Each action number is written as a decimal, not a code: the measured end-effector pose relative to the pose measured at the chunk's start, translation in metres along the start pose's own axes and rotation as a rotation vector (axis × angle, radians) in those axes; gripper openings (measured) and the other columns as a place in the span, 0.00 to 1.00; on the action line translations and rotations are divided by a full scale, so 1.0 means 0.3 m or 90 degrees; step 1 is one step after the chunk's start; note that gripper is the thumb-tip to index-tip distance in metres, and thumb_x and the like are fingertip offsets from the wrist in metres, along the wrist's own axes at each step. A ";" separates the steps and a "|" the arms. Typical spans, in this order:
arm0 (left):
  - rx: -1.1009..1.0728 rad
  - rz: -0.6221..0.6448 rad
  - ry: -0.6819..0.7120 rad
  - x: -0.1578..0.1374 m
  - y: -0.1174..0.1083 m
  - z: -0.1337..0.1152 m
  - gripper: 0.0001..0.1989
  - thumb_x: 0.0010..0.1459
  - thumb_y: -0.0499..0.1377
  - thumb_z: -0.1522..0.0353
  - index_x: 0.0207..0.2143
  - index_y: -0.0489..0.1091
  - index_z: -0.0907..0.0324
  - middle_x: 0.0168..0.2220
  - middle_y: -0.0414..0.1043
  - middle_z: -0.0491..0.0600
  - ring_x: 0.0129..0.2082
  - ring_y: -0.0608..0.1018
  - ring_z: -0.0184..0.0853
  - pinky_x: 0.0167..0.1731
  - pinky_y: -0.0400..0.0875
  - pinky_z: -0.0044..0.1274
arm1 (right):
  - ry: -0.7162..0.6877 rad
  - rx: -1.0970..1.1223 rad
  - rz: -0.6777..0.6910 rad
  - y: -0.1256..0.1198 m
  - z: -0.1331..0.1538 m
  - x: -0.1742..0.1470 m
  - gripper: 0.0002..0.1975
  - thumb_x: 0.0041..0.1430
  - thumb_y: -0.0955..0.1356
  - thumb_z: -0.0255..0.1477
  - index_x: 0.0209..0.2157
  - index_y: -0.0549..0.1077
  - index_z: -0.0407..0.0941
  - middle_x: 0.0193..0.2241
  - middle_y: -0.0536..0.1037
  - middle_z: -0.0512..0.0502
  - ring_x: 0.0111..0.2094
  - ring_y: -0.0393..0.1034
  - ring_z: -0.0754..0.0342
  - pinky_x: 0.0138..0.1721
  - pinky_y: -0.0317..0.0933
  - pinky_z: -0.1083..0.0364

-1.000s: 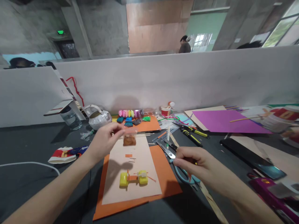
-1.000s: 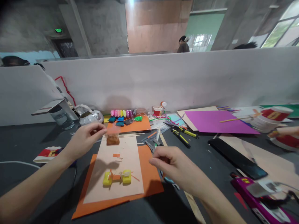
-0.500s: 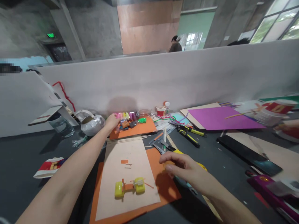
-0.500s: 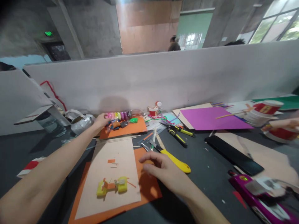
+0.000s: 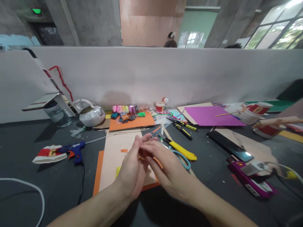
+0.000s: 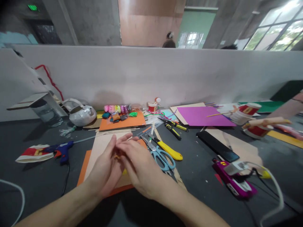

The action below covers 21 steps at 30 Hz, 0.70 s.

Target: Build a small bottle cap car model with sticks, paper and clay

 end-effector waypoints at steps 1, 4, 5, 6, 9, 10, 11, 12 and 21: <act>-0.050 -0.020 0.004 -0.011 0.000 -0.006 0.23 0.69 0.48 0.55 0.53 0.71 0.59 0.52 0.78 0.56 0.55 0.77 0.40 0.56 0.71 0.30 | -0.040 -0.084 -0.002 0.014 0.019 0.006 0.19 0.69 0.60 0.23 0.58 0.68 0.43 0.55 0.74 0.37 0.57 0.67 0.48 0.60 0.63 0.45; -0.142 -0.077 0.050 -0.026 -0.018 -0.039 0.18 0.70 0.51 0.60 0.55 0.71 0.58 0.52 0.78 0.54 0.56 0.77 0.38 0.60 0.68 0.30 | -0.077 -0.262 -0.010 0.051 0.038 0.024 0.21 0.70 0.59 0.25 0.62 0.65 0.40 0.59 0.71 0.34 0.63 0.61 0.43 0.61 0.61 0.38; -0.162 -0.084 0.064 -0.028 -0.025 -0.049 0.18 0.69 0.52 0.60 0.55 0.71 0.56 0.54 0.77 0.53 0.57 0.76 0.38 0.61 0.67 0.30 | -0.068 -0.296 -0.004 0.061 0.036 0.030 0.23 0.70 0.60 0.28 0.64 0.63 0.40 0.63 0.68 0.34 0.66 0.56 0.41 0.63 0.59 0.35; -0.179 -0.081 0.075 -0.029 -0.030 -0.058 0.18 0.69 0.52 0.59 0.55 0.71 0.55 0.55 0.76 0.52 0.58 0.75 0.38 0.61 0.66 0.31 | -0.058 -0.317 0.009 0.072 0.034 0.035 0.26 0.71 0.60 0.32 0.67 0.58 0.40 0.66 0.62 0.34 0.69 0.50 0.40 0.65 0.54 0.33; -0.224 -0.025 0.093 -0.029 -0.038 -0.085 0.25 0.68 0.49 0.52 0.56 0.71 0.55 0.59 0.74 0.53 0.61 0.73 0.40 0.63 0.63 0.32 | -0.085 -0.307 0.050 0.108 0.060 0.047 0.42 0.68 0.61 0.47 0.71 0.43 0.38 0.71 0.47 0.32 0.73 0.35 0.42 0.69 0.41 0.32; -0.228 -0.005 0.104 -0.030 -0.040 -0.096 0.27 0.68 0.47 0.50 0.57 0.71 0.55 0.59 0.74 0.54 0.61 0.72 0.40 0.64 0.62 0.33 | -0.110 -0.283 0.064 0.120 0.079 0.051 0.46 0.66 0.61 0.51 0.72 0.39 0.37 0.72 0.45 0.31 0.73 0.34 0.42 0.70 0.40 0.34; -0.229 0.012 0.122 -0.032 -0.041 -0.107 0.29 0.67 0.47 0.49 0.58 0.71 0.56 0.59 0.73 0.54 0.62 0.71 0.40 0.65 0.60 0.32 | -0.139 -0.254 0.075 0.130 0.102 0.057 0.50 0.64 0.60 0.54 0.72 0.38 0.36 0.72 0.44 0.30 0.73 0.33 0.43 0.71 0.39 0.36; -0.227 0.030 0.146 -0.036 -0.042 -0.118 0.30 0.67 0.47 0.48 0.58 0.70 0.56 0.59 0.73 0.54 0.64 0.70 0.40 0.66 0.59 0.31 | -0.166 -0.225 0.087 0.139 0.125 0.064 0.52 0.62 0.60 0.56 0.72 0.37 0.36 0.72 0.44 0.31 0.73 0.33 0.43 0.71 0.39 0.38; -0.126 0.150 0.288 -0.128 -0.006 -0.178 0.28 0.70 0.40 0.51 0.61 0.68 0.52 0.63 0.69 0.47 0.69 0.61 0.39 0.69 0.51 0.35 | -0.148 -0.135 -0.101 0.096 0.127 0.193 0.32 0.73 0.52 0.41 0.69 0.52 0.35 0.72 0.47 0.34 0.73 0.35 0.51 0.72 0.28 0.41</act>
Point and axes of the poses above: each hand's wrist, its own x-axis towards the middle knuckle, its own y-axis out of the palm, z = x × y, the point moved 4 cm from there along x, towards the middle knuckle
